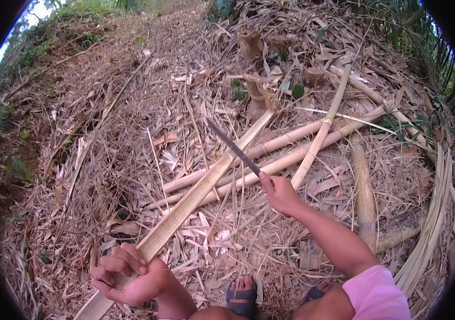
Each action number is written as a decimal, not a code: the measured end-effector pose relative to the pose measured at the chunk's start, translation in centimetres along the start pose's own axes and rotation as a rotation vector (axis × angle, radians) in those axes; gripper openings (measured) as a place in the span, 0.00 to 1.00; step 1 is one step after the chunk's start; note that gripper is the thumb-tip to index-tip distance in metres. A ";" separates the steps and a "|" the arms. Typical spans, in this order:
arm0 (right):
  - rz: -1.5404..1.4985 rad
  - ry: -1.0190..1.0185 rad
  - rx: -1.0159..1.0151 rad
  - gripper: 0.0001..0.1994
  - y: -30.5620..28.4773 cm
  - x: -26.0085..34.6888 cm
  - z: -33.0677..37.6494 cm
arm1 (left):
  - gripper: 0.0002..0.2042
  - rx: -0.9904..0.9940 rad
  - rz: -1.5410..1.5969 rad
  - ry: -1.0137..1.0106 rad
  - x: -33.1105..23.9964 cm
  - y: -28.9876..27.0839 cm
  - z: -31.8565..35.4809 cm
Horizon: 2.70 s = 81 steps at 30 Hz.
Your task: The person peels and strips long pieces of bamboo using a machete while sitting outdoors on the ground, handling various segments and removing layers.
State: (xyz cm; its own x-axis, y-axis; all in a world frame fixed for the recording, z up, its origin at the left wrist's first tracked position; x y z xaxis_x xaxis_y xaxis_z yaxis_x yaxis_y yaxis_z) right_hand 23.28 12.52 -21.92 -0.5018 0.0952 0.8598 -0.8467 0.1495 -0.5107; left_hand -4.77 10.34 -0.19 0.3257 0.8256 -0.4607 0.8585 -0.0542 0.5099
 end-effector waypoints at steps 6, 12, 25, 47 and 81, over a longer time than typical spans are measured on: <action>0.286 -0.318 0.111 0.24 -0.7 7.8 5.0 | 0.19 0.021 -0.029 0.036 -0.9 1.4 1.0; 0.330 0.060 0.009 0.23 -1.9 -0.1 0.4 | 0.18 0.131 0.000 0.012 -0.7 0.2 0.5; 0.369 0.085 0.033 0.16 -0.9 0.0 1.5 | 0.16 0.000 -0.068 0.020 0.2 -1.0 0.3; 0.701 0.047 -0.189 0.18 -5.4 -6.0 -3.1 | 0.15 -0.022 -0.049 0.015 0.5 -1.2 0.2; 0.169 0.283 0.042 0.25 -2.7 -5.8 -6.4 | 0.14 -0.442 -0.206 -0.244 2.8 -8.0 0.4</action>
State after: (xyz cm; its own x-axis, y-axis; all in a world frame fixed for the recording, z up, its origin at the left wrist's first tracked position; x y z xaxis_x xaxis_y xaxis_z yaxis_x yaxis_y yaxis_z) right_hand 29.64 17.85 -25.55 -0.5714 0.3855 0.7246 -0.7654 0.0685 -0.6400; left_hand -10.56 12.83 -5.83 0.2963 0.6371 -0.7116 0.6832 0.3792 0.6240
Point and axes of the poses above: each hand's wrist, its own z-axis away from the middle knuckle, its own y-axis out of the palm, x = y × z, the point moved 3 cm from there along -z, towards the middle knuckle, and after that the axes turned 10 degrees about x, right-handed, at the moved point
